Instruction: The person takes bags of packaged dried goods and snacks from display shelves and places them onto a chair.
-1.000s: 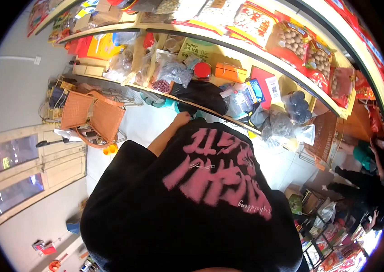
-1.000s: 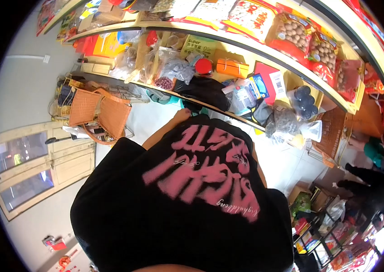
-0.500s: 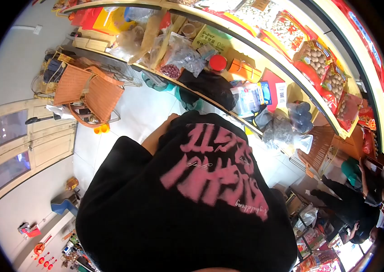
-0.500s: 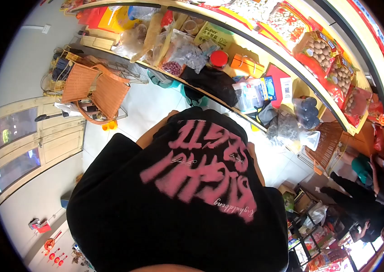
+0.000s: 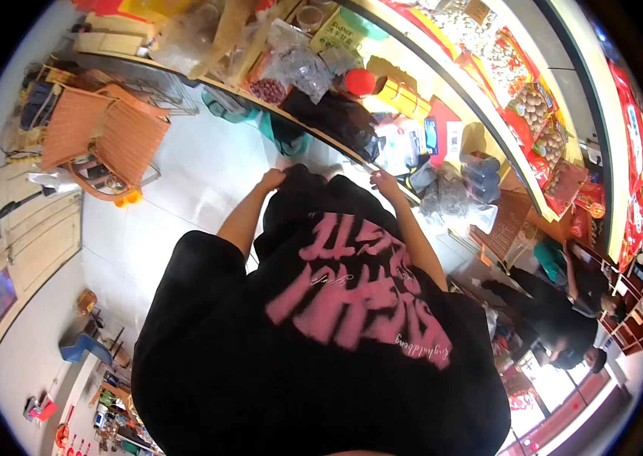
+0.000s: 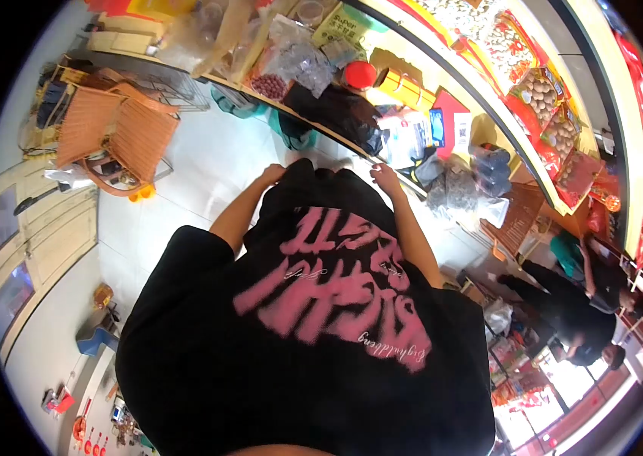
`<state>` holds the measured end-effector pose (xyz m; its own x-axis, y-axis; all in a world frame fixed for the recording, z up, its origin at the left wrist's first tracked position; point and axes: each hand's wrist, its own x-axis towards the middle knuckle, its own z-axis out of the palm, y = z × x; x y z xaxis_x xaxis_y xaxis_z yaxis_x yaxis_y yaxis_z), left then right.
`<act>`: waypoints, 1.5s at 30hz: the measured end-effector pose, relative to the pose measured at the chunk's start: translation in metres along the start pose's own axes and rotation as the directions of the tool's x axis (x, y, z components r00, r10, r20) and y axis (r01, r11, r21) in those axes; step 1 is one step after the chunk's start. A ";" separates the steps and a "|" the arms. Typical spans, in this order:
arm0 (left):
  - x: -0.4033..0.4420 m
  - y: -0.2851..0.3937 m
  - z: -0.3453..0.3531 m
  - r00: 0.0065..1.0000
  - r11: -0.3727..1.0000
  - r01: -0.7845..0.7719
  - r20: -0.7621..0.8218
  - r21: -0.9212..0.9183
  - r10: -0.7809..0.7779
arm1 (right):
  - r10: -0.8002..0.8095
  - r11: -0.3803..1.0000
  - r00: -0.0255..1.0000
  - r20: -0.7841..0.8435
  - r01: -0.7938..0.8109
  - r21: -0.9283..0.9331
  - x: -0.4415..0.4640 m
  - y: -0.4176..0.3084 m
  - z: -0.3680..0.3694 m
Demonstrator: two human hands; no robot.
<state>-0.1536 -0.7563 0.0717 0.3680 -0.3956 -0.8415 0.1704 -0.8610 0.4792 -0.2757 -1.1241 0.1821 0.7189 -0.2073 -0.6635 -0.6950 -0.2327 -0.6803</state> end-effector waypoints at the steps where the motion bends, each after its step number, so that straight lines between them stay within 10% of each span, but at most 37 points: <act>1: 0.003 -0.007 0.001 0.988 0.965 -0.155 0.014 0.212 0.155 | 0.087 0.996 0.996 0.020 -0.087 0.018 -0.009 0.001 0.002; 5: 0.030 -0.060 0.015 0.838 0.631 -0.468 0.083 0.619 0.540 | 0.122 0.899 0.986 -0.118 -0.160 -0.409 -0.028 0.039 0.015; 7: 0.035 -0.073 0.021 0.981 0.917 -0.182 0.124 0.356 0.146 | 0.195 0.834 0.962 -0.192 -0.265 -0.485 -0.046 0.028 0.023; 9: 0.065 -0.127 0.035 0.928 0.747 -0.357 0.124 0.561 0.351 | 0.217 0.831 0.960 -0.178 -0.277 -0.482 -0.054 0.011 0.027; 12: 0.037 -0.108 0.004 0.997 0.945 -0.005 0.075 0.327 -0.021 | 0.207 0.863 0.969 -0.138 -0.247 -0.441 -0.058 -0.001 0.026; 15: 0.031 -0.097 -0.017 0.997 0.971 0.065 0.019 0.228 -0.071 | 0.148 0.915 0.988 -0.039 -0.152 -0.373 -0.047 0.005 0.018; 17: 0.035 -0.100 -0.032 0.961 0.870 -0.263 0.035 0.416 0.274 | 0.157 0.948 0.988 -0.006 -0.152 -0.279 -0.031 0.018 0.014; 18: 0.101 -0.163 -0.021 0.891 0.908 -0.418 0.183 -0.029 0.416 | 0.174 0.969 0.984 0.039 -0.164 -0.184 -0.025 0.028 0.011; 19: 0.050 -0.102 -0.047 0.772 0.709 -0.213 0.329 -0.672 0.544 | 0.160 0.981 0.985 0.067 -0.150 -0.123 -0.025 0.015 0.005; 20: 0.020 -0.068 -0.063 0.621 0.473 0.146 0.453 -0.869 0.640 | 0.131 0.987 0.987 0.095 -0.120 -0.110 -0.011 0.035 -0.001; 21: 0.066 -0.097 -0.033 0.876 0.753 -0.102 0.300 -0.650 0.377 | 0.138 0.990 0.986 0.095 -0.135 -0.032 -0.015 0.012 -0.010; 22: 0.078 -0.094 -0.015 0.994 0.961 -0.026 0.099 -0.276 0.055 | 0.144 0.987 0.985 0.094 -0.150 0.050 -0.028 -0.009 -0.019; 25: 0.015 -0.004 0.003 0.982 0.609 0.185 0.131 -0.771 -0.133 | 0.185 0.816 0.975 0.123 -0.222 0.534 -0.033 -0.024 -0.053; 28: 0.000 0.080 0.012 1.000 0.440 -0.006 -0.017 -0.898 -0.022 | 0.147 0.760 0.987 -0.058 -0.076 0.646 -0.019 -0.045 -0.099; 33: -0.044 0.304 -0.042 0.874 0.539 -0.462 -0.464 -0.704 0.142 | -0.209 0.591 0.898 -0.386 0.431 0.682 -0.027 -0.142 -0.194; 35: -0.019 0.358 -0.077 0.577 0.464 -0.796 -0.720 -0.389 0.385 | -0.284 0.492 0.806 -0.519 0.588 0.642 -0.045 -0.181 -0.222; 38: -0.077 0.465 -0.117 0.575 0.432 -0.805 -0.713 -0.406 0.401 | -0.199 0.386 0.771 -0.605 0.629 0.675 -0.043 -0.205 -0.253; 40: -0.088 0.509 -0.122 0.397 0.013 -0.903 -0.823 -0.429 0.406 | -0.221 0.305 0.749 -0.625 0.662 0.685 -0.043 -0.211 -0.259; 42: -0.086 0.532 -0.118 0.271 -0.057 -0.913 -0.706 -0.404 0.655 | -0.246 0.295 0.761 -0.600 0.648 0.702 -0.049 -0.217 -0.262; 43: -0.034 0.529 -0.140 0.312 -0.013 -0.828 -0.479 -0.560 0.820 | -0.237 0.287 0.773 -0.589 0.635 0.718 -0.053 -0.219 -0.263; 45: -0.082 0.554 -0.079 0.408 0.055 -0.880 -0.693 -0.471 0.595 | -0.238 0.297 0.760 -0.604 0.649 0.700 -0.046 -0.211 -0.271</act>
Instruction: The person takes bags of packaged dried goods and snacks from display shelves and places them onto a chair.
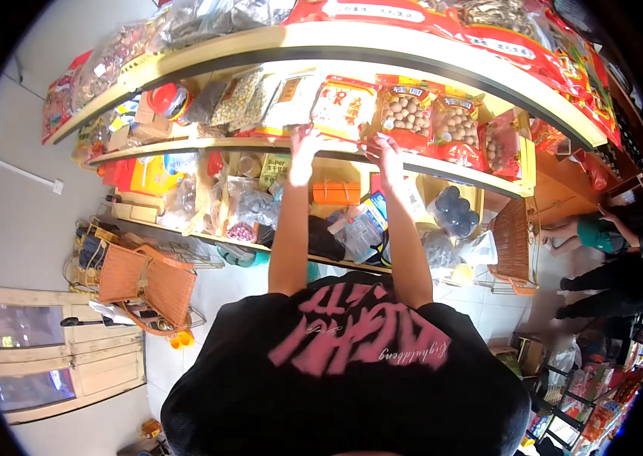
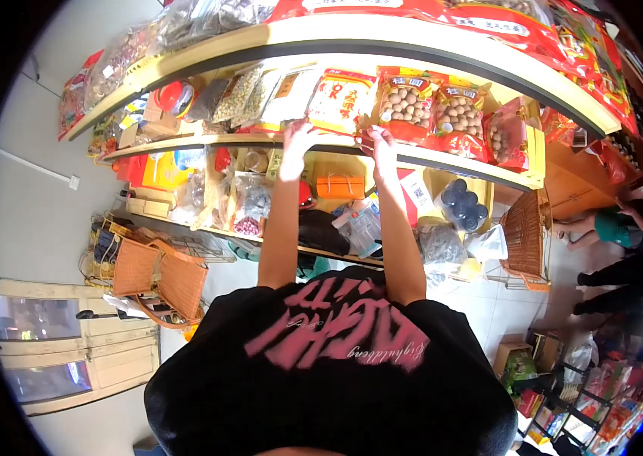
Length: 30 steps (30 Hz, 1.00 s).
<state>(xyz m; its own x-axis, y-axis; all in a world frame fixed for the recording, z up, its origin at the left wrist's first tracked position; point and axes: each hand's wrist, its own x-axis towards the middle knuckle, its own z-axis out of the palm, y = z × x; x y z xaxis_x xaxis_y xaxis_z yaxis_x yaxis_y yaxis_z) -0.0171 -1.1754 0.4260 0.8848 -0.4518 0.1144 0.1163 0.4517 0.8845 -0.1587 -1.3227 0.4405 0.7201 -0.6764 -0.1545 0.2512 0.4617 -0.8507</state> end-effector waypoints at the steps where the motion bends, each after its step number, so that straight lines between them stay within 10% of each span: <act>1: -0.002 0.000 0.013 0.996 0.999 -0.001 -0.093 0.051 0.006 | -0.010 1.000 1.000 -0.011 0.009 -0.027 0.002 -0.003 -0.003; 6: -0.025 -0.036 0.038 0.982 0.973 0.000 -0.182 0.233 0.044 | -0.097 0.995 0.982 -0.164 0.092 -0.042 0.010 -0.025 -0.029; 11: -0.040 -0.065 0.046 0.995 0.964 0.067 0.054 0.257 -0.084 | -0.163 0.983 0.935 -0.314 0.180 0.027 0.021 -0.044 -0.063; 14: -0.056 -0.048 0.078 0.918 0.835 0.348 0.025 0.426 -0.396 | -0.319 0.942 0.872 -0.372 0.336 -0.019 0.027 -0.046 -0.092; 23: -0.070 -0.085 0.133 0.894 0.872 0.276 0.224 0.405 -0.387 | -0.675 0.709 0.391 -0.625 0.578 -0.404 0.001 -0.105 -0.166; 30: -0.065 -0.101 0.170 0.917 0.909 0.213 0.249 0.357 -0.312 | -0.642 0.764 0.535 -0.549 0.393 -0.511 0.000 -0.104 -0.207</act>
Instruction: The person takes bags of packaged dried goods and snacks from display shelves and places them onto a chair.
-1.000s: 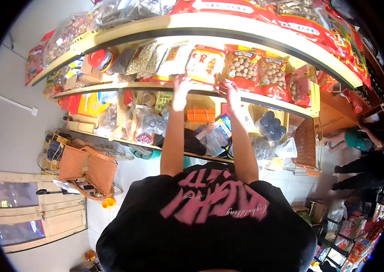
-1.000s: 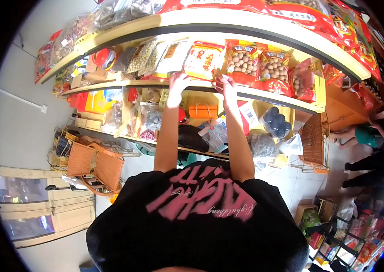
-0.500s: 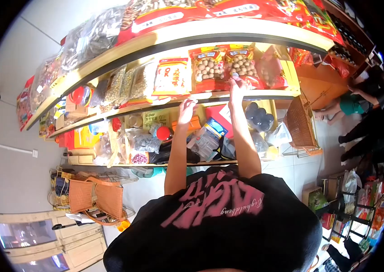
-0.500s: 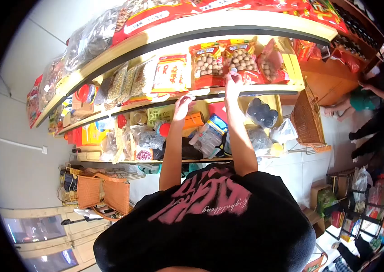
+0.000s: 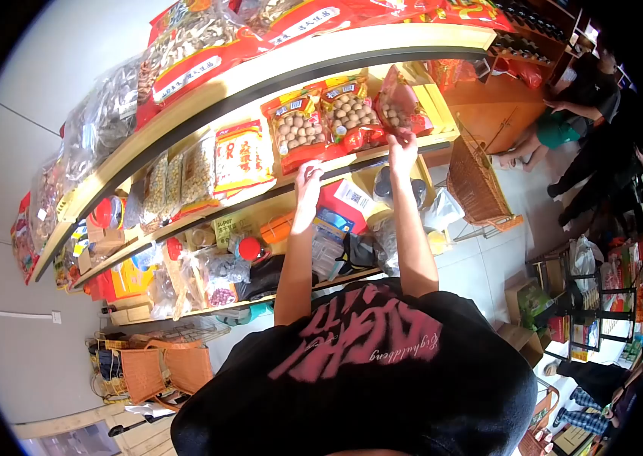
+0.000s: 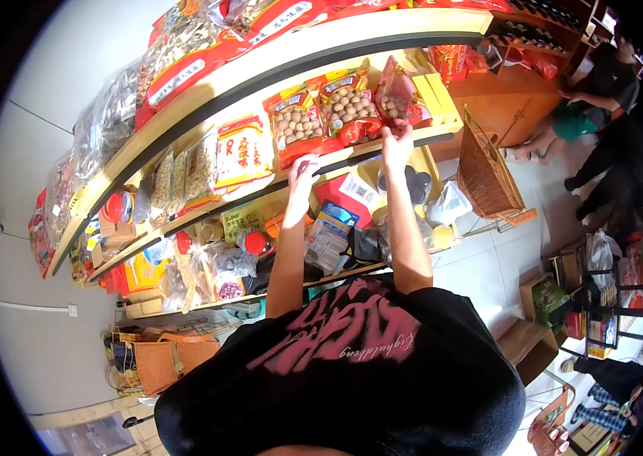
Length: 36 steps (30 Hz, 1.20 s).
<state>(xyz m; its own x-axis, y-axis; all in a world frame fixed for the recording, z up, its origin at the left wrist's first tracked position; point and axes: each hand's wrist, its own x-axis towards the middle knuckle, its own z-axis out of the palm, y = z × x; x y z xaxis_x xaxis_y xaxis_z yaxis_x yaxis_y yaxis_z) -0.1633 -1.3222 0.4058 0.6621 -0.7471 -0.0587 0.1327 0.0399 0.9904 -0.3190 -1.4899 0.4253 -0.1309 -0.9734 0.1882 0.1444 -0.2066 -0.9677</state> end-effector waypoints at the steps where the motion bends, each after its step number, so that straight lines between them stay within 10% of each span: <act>1: 0.000 -0.001 0.004 1.000 1.000 0.001 0.005 0.002 -0.001 | -0.016 1.000 1.000 0.025 0.016 -0.017 0.001 0.002 0.000; 5: 0.007 -0.005 0.009 0.999 1.000 0.019 0.027 0.009 -0.019 | -0.092 0.991 0.995 0.035 0.095 -0.095 0.004 -0.048 -0.012; 9: 0.005 -0.002 0.008 0.997 0.999 0.036 0.063 0.041 -0.039 | -0.562 0.795 0.780 -0.275 0.418 -0.439 0.017 -0.052 -0.026; 17: 0.012 0.006 0.018 0.969 0.982 0.098 0.208 0.159 -0.130 | -0.076 0.928 0.996 0.041 0.086 -0.363 0.039 -0.003 -0.038; 21: 0.007 0.012 0.013 0.952 0.982 0.124 0.261 0.146 -0.159 | -0.498 0.749 0.867 0.028 0.446 -0.490 0.051 0.027 -0.029; 23: 0.004 0.016 0.006 0.952 0.978 0.110 0.262 0.178 -0.155 | -0.061 0.964 0.998 0.026 0.066 -0.256 0.046 0.005 -0.024; 25: -0.003 0.030 -0.001 0.912 0.973 0.101 0.372 0.206 -0.174 | -0.160 0.984 0.987 0.014 0.159 0.083 0.043 -0.006 -0.015; 31: -0.016 0.032 -0.035 0.871 0.982 0.051 0.473 0.184 -0.134 | -0.446 0.890 0.889 -0.109 0.453 0.057 0.053 -0.085 -0.040; 36: -0.046 0.030 -0.038 0.835 0.965 0.263 0.497 0.017 -0.236 | 0.014 0.892 0.984 0.176 -0.091 0.444 0.014 -0.100 -0.086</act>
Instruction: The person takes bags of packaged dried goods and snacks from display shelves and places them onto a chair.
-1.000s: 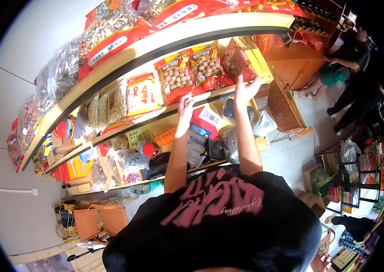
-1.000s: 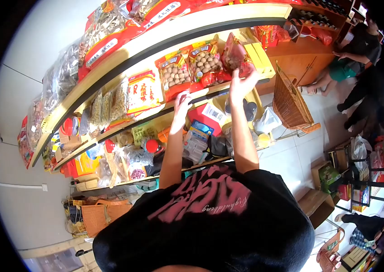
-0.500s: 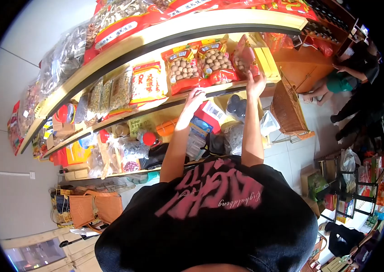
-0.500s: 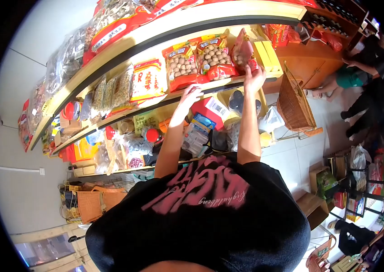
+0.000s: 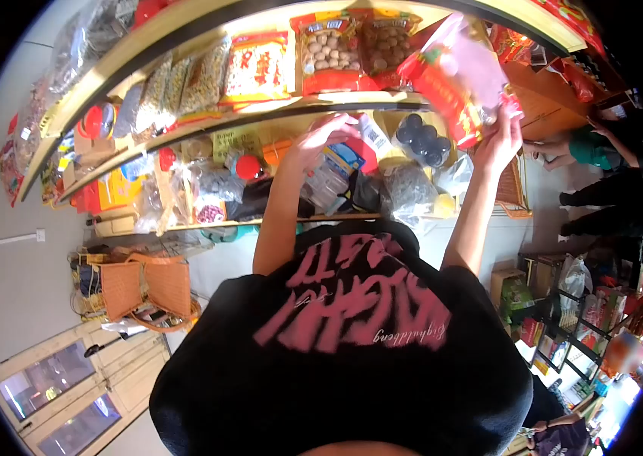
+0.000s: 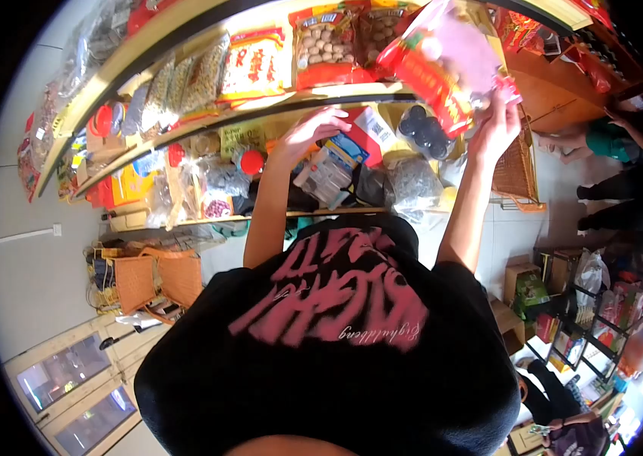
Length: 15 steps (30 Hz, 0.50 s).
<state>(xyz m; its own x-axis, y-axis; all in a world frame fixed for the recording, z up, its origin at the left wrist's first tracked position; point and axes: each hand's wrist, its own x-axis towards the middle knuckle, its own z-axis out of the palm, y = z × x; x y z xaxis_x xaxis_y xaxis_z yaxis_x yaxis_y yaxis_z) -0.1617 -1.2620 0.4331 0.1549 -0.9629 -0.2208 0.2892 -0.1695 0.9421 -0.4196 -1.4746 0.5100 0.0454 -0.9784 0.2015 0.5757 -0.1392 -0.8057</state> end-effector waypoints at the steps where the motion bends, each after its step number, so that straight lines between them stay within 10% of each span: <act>1: -0.005 -0.003 0.007 0.998 0.997 0.001 0.070 -0.071 0.004 | 0.108 0.994 0.993 0.053 -0.108 -0.004 -0.017 0.002 -0.009; 6: -0.035 -0.072 0.062 0.999 0.597 -0.041 -0.012 -0.801 0.053 | 0.492 0.805 0.858 0.145 -0.386 -0.450 -0.109 0.060 -0.054; 13: -0.073 -0.173 0.034 0.956 0.643 0.176 -0.026 -0.746 -0.292 | 0.754 0.588 0.639 0.151 -0.555 -0.589 -0.169 0.144 -0.115; 15: -0.080 -0.191 0.022 0.943 0.687 0.207 -0.044 -0.696 -0.329 | 0.882 0.460 0.425 0.204 -0.683 -0.567 -0.171 0.161 -0.125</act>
<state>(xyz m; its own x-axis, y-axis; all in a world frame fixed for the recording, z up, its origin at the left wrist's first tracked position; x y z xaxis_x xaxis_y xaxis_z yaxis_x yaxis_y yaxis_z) -0.2497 -1.1575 0.2761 0.0929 -0.8435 -0.5290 0.8885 -0.1696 0.4263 -0.4369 -1.3488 0.2758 0.6937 -0.5075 -0.5112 -0.2292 0.5173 -0.8245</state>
